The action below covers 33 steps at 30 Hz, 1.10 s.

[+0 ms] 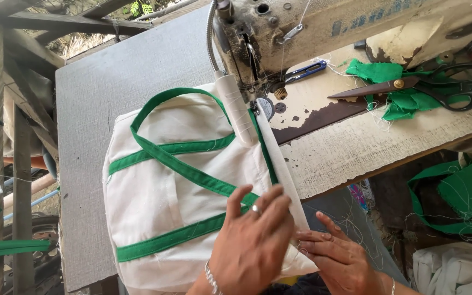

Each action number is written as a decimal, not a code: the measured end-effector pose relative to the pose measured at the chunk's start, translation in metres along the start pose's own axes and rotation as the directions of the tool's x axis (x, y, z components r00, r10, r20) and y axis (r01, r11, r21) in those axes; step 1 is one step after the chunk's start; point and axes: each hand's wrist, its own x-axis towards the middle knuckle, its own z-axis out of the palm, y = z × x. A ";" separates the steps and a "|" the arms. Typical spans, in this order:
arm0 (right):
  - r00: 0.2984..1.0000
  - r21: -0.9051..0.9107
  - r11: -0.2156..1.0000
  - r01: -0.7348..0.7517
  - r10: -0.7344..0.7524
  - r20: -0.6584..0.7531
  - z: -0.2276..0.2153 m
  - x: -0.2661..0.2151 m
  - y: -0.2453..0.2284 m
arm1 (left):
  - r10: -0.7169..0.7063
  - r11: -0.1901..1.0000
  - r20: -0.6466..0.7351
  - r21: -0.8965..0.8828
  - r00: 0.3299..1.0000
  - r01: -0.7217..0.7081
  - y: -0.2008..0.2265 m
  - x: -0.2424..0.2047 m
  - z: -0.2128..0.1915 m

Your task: Sewing green straps onto a white canvas tote bag using an industrial sewing machine

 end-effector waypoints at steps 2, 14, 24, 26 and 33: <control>0.992 -0.020 0.999 -0.033 0.035 0.122 -0.007 -0.005 0.002 | -0.128 0.992 0.189 0.014 0.974 0.127 -0.010 -0.003 0.019; 0.979 -0.082 0.997 -0.007 0.023 0.202 -0.016 0.002 -0.004 | -0.070 0.994 0.203 -0.073 0.977 0.086 -0.023 -0.013 0.013; 0.940 -0.126 0.977 0.171 -0.123 0.319 -0.023 0.014 0.006 | 0.018 0.991 0.076 -0.137 0.997 -0.008 -0.029 -0.024 0.026; 0.948 -0.134 0.980 0.146 -0.100 0.301 -0.021 0.009 0.006 | 0.028 0.997 0.131 -0.080 0.991 -0.018 -0.028 -0.026 0.028; 0.988 -0.149 0.985 0.089 -0.068 0.138 -0.009 -0.019 0.012 | 0.023 0.987 0.123 -0.159 0.992 -0.004 -0.029 -0.030 0.025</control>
